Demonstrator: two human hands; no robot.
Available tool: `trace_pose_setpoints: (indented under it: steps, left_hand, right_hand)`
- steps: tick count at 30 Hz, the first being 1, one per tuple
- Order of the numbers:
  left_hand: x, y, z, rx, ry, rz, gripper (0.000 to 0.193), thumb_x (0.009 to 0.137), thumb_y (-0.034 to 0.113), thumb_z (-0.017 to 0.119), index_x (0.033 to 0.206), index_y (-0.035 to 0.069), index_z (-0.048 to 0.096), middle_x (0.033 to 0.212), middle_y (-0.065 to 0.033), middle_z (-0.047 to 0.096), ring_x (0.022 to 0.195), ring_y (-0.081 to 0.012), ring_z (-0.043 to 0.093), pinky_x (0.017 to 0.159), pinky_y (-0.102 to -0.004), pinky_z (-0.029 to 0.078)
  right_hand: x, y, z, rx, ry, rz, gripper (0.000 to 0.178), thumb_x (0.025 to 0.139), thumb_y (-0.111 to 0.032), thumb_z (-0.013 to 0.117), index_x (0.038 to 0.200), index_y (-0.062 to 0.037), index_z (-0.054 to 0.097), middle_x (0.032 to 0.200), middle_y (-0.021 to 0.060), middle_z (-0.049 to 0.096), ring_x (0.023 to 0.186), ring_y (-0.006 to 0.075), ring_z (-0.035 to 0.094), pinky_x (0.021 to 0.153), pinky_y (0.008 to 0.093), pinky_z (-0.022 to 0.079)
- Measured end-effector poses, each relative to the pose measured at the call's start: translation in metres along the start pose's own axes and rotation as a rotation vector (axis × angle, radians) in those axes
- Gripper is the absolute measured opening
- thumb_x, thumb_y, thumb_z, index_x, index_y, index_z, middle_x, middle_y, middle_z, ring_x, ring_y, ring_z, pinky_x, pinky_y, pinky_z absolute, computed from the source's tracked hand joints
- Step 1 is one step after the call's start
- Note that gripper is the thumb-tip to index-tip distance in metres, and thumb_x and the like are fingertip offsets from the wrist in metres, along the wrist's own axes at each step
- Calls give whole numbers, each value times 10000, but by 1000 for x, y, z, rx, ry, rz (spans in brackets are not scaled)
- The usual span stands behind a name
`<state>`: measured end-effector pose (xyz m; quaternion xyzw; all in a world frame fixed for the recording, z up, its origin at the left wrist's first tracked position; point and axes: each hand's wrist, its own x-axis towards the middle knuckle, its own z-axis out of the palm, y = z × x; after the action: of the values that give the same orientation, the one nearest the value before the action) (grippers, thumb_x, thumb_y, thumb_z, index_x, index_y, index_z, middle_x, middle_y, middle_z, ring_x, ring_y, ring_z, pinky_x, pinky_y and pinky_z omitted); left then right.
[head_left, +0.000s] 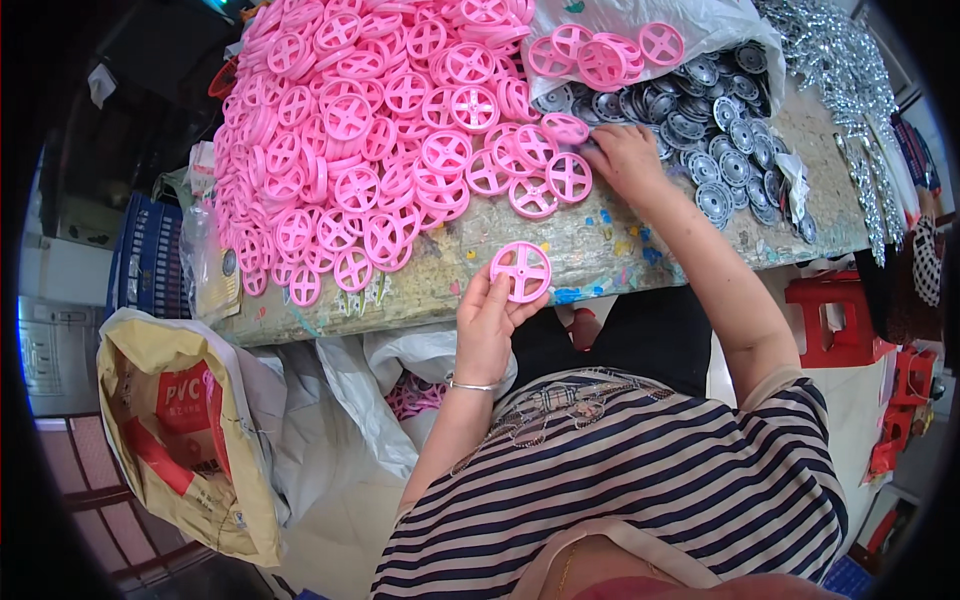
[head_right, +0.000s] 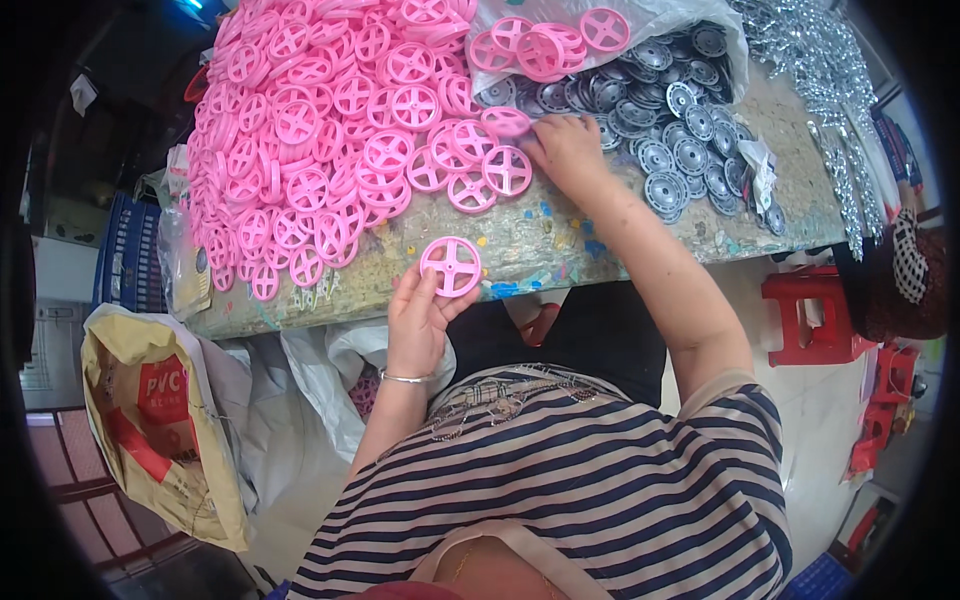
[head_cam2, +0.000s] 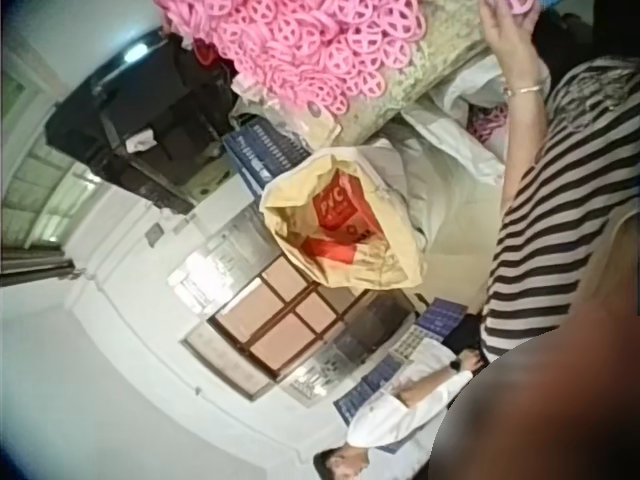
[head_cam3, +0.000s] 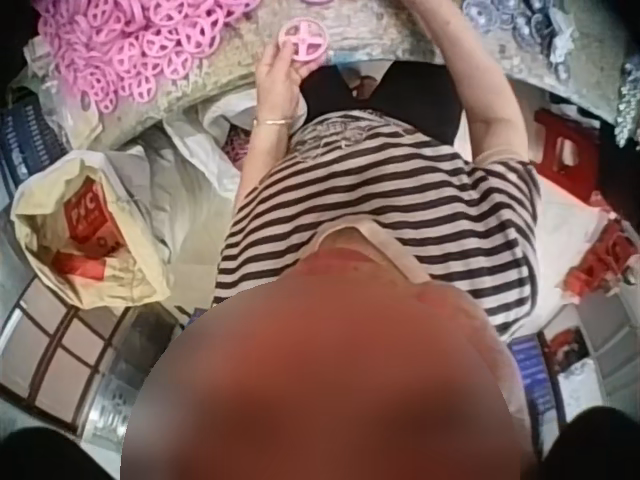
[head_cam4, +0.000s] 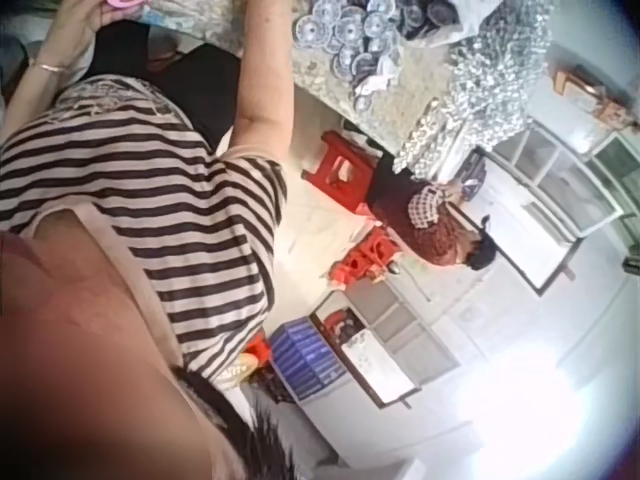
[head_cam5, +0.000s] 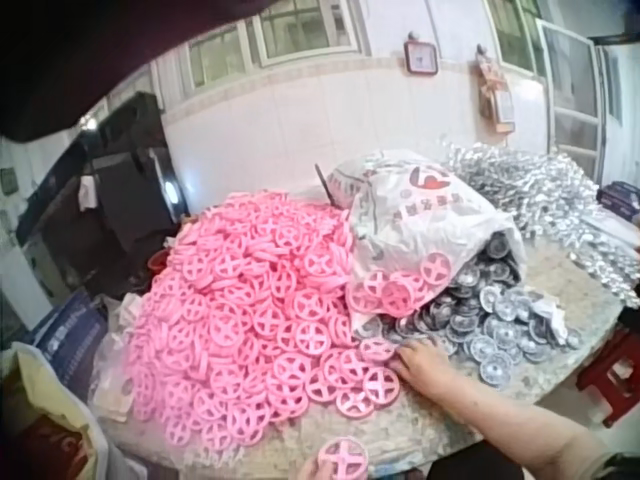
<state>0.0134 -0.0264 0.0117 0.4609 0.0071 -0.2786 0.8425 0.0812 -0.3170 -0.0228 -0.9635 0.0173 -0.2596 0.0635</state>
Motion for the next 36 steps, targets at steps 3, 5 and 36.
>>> trace_pose_setpoints:
  steps: [3, 5, 36]
  left_hand:
    - [0, 2, 0, -11, -31, 0, 339, 999, 167, 425, 1292, -1, 408, 1189, -147, 560, 1064, -247, 608, 904, -394, 533]
    - [1, 2, 2, 56, -7, 40, 332, 999, 173, 425, 1286, 7, 411, 1182, -149, 568, 1056, -259, 616, 877, -377, 547]
    - [-17, 6, 2, 13, -69, 79, 442, 952, 50, 487, 1365, -49, 363, 1315, -125, 481, 1196, -221, 503, 1027, -387, 423]
  right_hand:
    - [8, 8, -18, 129, -143, 149, 260, 858, -292, 590, 968, -63, 646, 1008, 114, 641, 956, 308, 595, 851, 426, 447]
    - [8, 7, -29, 230, -19, 95, 253, 878, -265, 590, 993, -47, 646, 966, 114, 646, 884, 270, 617, 775, 394, 480]
    - [-65, -133, -79, 1083, -266, 184, 356, 864, -119, 643, 1219, -107, 612, 946, 49, 597, 893, 123, 551, 770, 256, 453]
